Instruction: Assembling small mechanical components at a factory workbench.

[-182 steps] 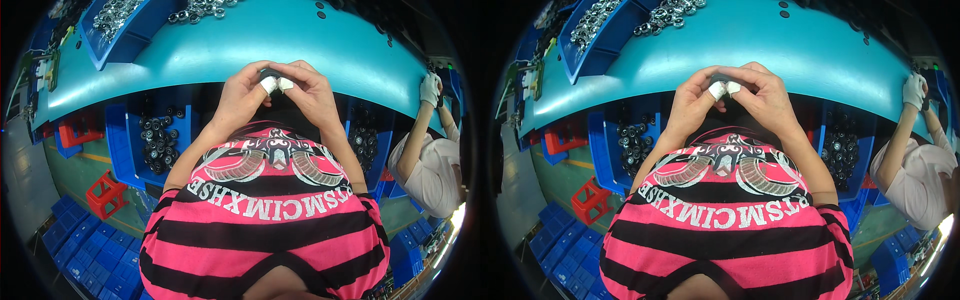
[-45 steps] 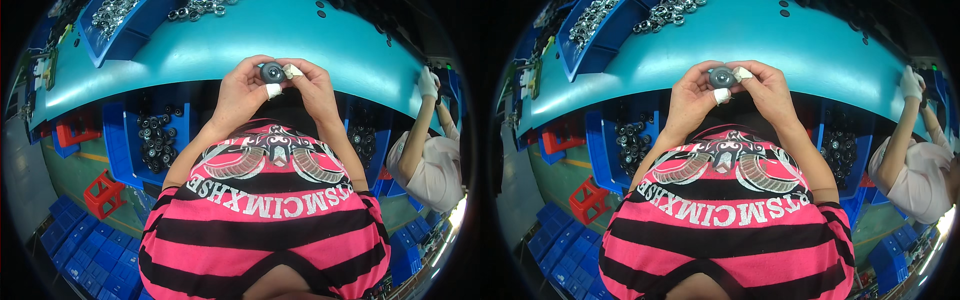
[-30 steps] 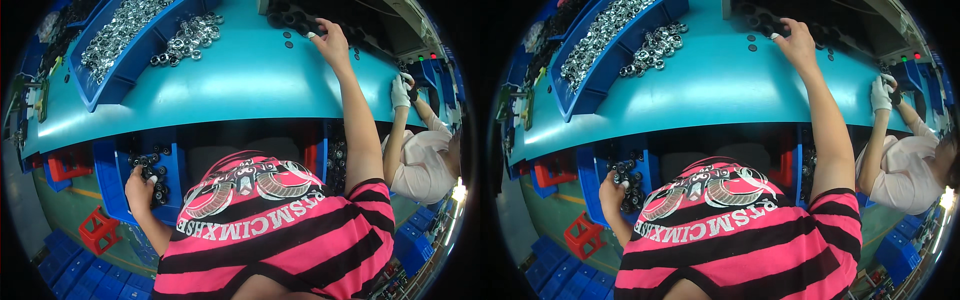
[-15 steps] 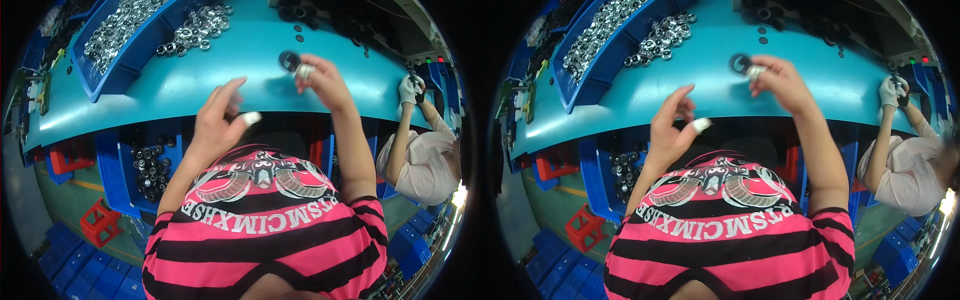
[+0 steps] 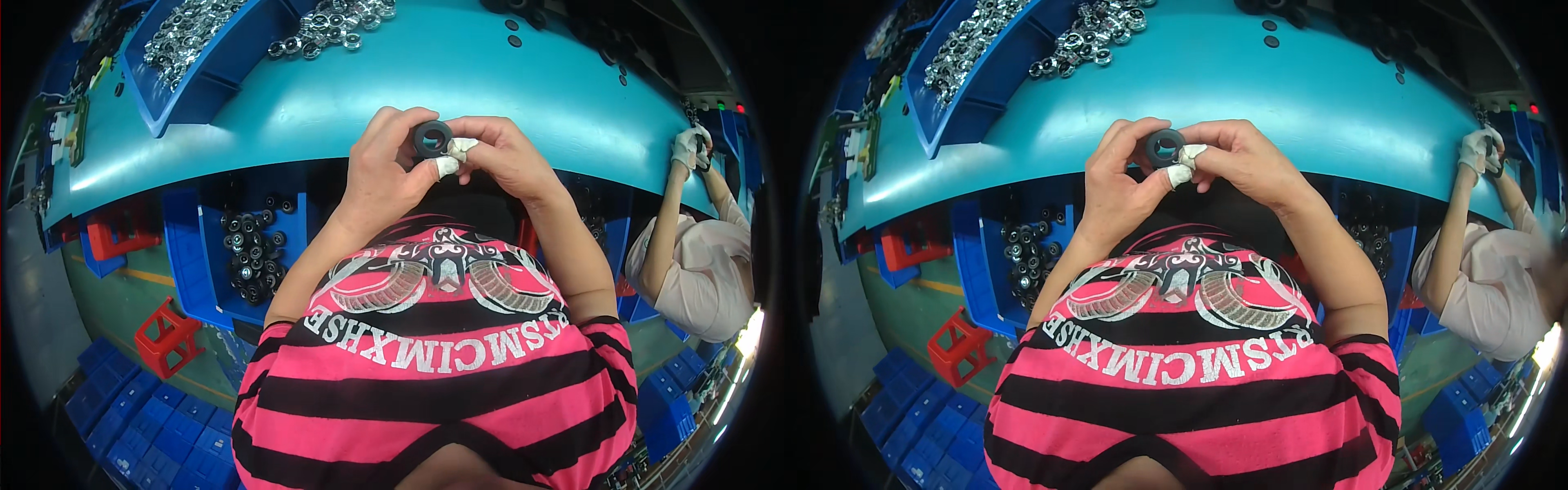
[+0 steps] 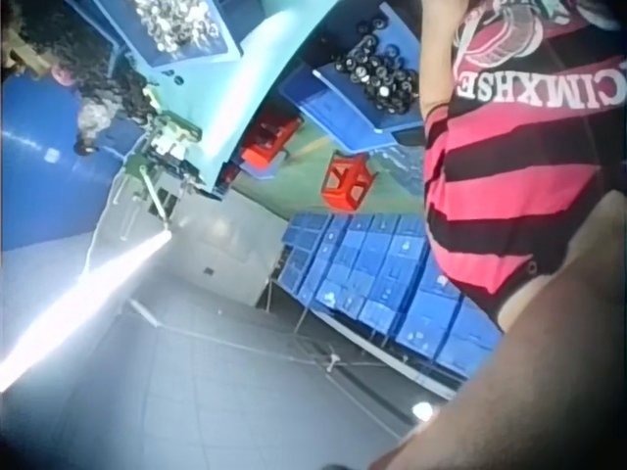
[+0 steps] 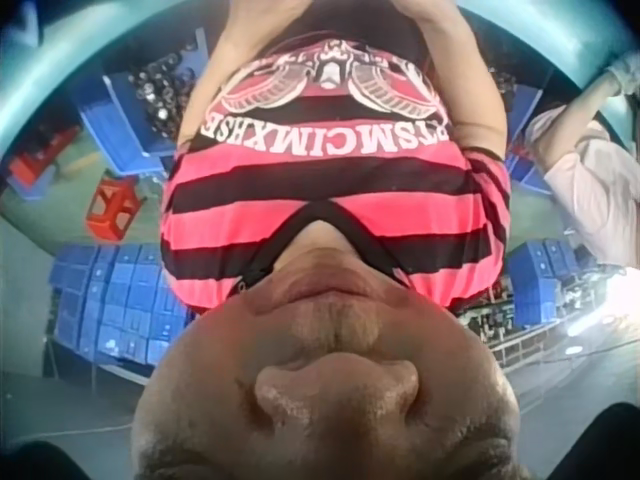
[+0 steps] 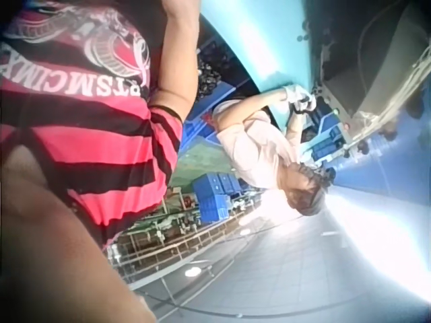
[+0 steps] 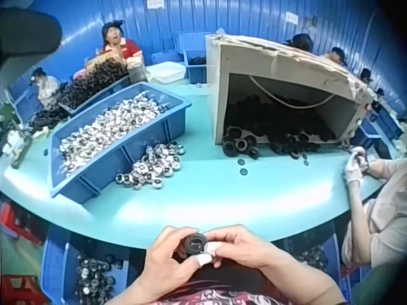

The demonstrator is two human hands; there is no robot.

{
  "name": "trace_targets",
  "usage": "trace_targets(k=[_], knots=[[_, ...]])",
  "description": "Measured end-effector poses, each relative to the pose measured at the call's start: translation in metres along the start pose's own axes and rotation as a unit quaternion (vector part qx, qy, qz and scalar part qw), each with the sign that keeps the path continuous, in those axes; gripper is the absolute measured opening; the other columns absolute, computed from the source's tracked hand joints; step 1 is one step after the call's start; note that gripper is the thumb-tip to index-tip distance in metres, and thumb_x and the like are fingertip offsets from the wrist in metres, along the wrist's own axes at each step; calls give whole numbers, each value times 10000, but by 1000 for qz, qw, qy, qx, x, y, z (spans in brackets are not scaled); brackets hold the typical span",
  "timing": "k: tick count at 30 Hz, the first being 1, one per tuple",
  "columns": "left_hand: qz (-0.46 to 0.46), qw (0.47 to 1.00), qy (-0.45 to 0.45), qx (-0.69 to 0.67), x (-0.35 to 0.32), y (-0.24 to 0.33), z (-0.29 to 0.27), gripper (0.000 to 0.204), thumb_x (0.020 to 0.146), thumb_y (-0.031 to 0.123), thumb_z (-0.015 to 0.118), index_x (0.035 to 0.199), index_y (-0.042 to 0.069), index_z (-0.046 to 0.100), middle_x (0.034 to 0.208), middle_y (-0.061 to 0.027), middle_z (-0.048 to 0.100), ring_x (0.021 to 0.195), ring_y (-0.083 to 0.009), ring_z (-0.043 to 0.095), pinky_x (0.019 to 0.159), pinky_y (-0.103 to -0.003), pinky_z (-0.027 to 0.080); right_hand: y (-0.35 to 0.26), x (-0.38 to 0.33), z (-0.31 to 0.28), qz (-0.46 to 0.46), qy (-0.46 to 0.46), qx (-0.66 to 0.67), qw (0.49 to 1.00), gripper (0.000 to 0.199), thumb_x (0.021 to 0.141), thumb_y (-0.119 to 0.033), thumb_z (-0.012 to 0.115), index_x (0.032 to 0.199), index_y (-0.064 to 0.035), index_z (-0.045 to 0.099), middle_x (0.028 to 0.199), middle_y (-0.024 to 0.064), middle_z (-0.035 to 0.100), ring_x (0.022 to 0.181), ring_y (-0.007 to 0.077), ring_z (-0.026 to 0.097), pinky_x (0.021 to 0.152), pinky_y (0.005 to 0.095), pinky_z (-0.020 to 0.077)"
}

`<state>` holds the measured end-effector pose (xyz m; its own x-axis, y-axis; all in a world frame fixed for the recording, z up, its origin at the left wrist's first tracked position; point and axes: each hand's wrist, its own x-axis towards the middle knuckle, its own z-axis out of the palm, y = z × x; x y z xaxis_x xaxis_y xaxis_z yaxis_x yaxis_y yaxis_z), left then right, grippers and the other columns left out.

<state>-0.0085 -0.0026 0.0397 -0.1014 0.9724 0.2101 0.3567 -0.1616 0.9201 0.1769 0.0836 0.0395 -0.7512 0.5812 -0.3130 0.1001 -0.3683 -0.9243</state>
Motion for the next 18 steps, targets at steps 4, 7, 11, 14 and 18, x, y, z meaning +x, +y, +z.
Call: trace_targets(k=[4,7,11,14,18], knots=[[12,998,48,46,-3,-4,-7,413,739,65,817,1119,34,657,985,-93,589,886,-191,652,736,-318,557,-6,21,-12,-32,16,-82,996,329,936,-181,603,1217,-34,691,927,23,691,711,80,610,651,255,539],[-76,989,8,-130,-10,-12,-13,402,788,44,815,1151,-9,651,1049,-52,583,953,-152,615,739,-261,542,-12,70,-41,-110,133,-272,947,346,913,-209,647,1206,-31,690,941,38,695,725,98,625,675,261,531],[-198,827,-38,-525,-19,-25,-17,479,988,315,627,1252,-82,576,1068,-79,562,916,-162,562,755,-324,508,-27,135,-61,-309,247,-518,758,356,883,-242,731,1166,-28,694,970,52,699,820,111,657,747,265,540],[-220,740,-56,-633,-21,-30,-16,634,1038,453,475,1330,-110,497,1059,-110,547,894,-183,530,763,-347,481,-20,154,-9,-245,227,-424,842,429,825,-215,697,1234,-94,649,1097,179,582,979,345,595,869,435,487],[-245,692,-54,-677,-24,-22,-18,632,1059,461,413,1404,-69,426,1052,-130,539,899,-209,519,771,-354,481,-9,179,-8,-302,192,-441,823,410,831,-194,699,1236,-138,663,1053,166,589,971,332,605,839,419,498]])
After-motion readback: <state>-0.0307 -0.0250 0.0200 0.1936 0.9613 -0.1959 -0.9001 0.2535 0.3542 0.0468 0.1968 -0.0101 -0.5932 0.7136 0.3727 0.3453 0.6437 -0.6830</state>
